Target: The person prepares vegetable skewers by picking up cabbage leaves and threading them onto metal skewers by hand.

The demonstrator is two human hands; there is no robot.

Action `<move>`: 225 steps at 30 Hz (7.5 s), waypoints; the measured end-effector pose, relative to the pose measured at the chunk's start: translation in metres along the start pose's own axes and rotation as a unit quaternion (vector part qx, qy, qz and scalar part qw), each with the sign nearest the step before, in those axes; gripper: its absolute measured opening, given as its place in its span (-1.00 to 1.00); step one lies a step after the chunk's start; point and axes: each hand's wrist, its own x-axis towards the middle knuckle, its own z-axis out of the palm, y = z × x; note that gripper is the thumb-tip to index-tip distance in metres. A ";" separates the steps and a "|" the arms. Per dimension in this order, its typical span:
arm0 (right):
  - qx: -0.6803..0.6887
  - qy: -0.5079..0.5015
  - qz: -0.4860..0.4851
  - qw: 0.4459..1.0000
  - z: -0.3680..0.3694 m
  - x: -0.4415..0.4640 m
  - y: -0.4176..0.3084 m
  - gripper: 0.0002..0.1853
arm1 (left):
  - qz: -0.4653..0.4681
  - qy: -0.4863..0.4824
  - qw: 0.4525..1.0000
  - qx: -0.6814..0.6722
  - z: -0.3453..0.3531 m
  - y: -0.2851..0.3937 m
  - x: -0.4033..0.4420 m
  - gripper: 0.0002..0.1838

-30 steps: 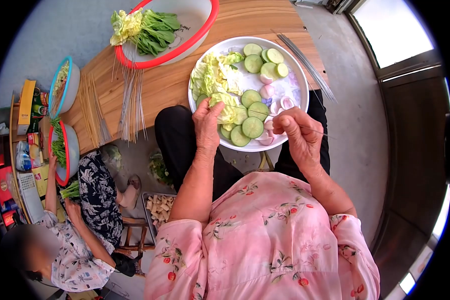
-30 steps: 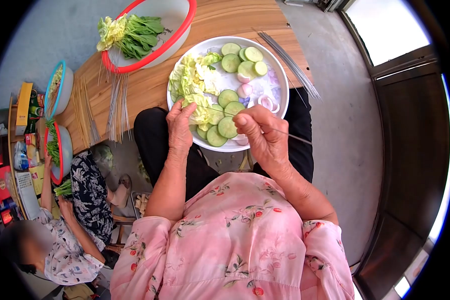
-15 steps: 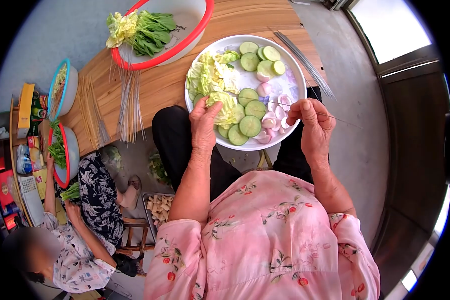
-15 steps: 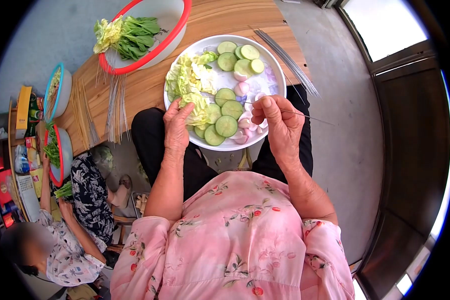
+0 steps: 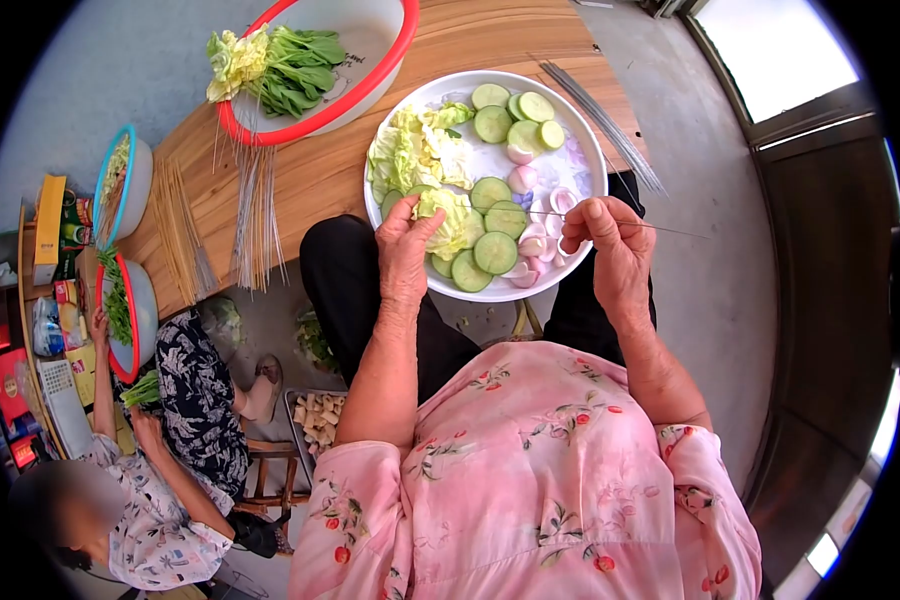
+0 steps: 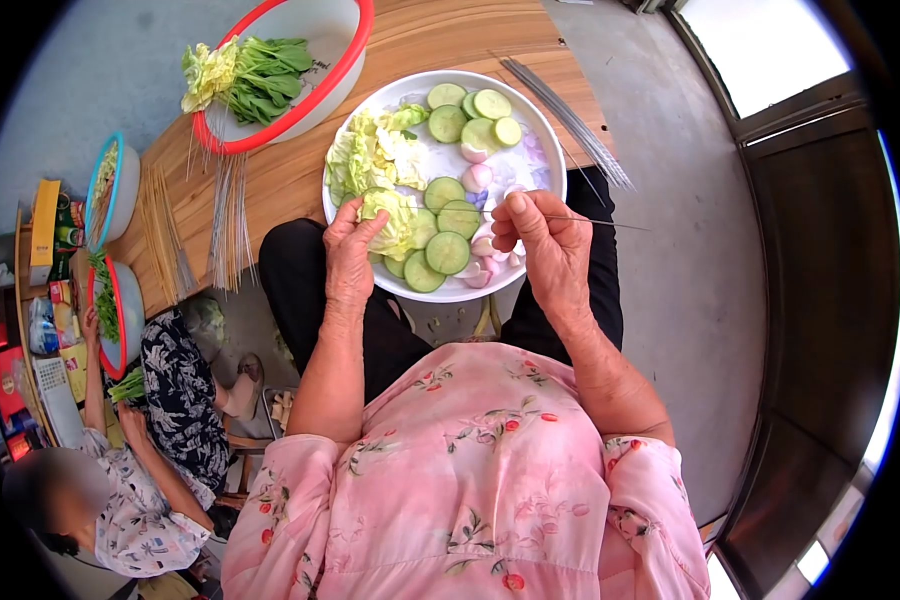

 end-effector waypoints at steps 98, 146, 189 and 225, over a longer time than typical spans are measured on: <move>0.357 0.135 0.258 0.887 -0.039 0.026 0.096 -0.69 | -0.084 -0.096 0.972 0.196 -0.008 -0.014 -0.006 -0.55; 0.256 0.042 0.198 0.945 -0.023 0.002 0.070 -0.67 | -0.053 0.009 0.996 -0.064 -0.006 0.003 -0.005 -0.49; 0.350 0.044 0.304 0.885 -0.027 0.006 0.084 -0.67 | -0.171 -0.068 0.972 -0.149 -0.011 0.014 -0.001 -0.61; 0.382 0.094 0.321 0.862 0.010 -0.002 0.077 -0.68 | -0.127 -0.040 0.968 -0.211 -0.009 -0.002 -0.002 -0.56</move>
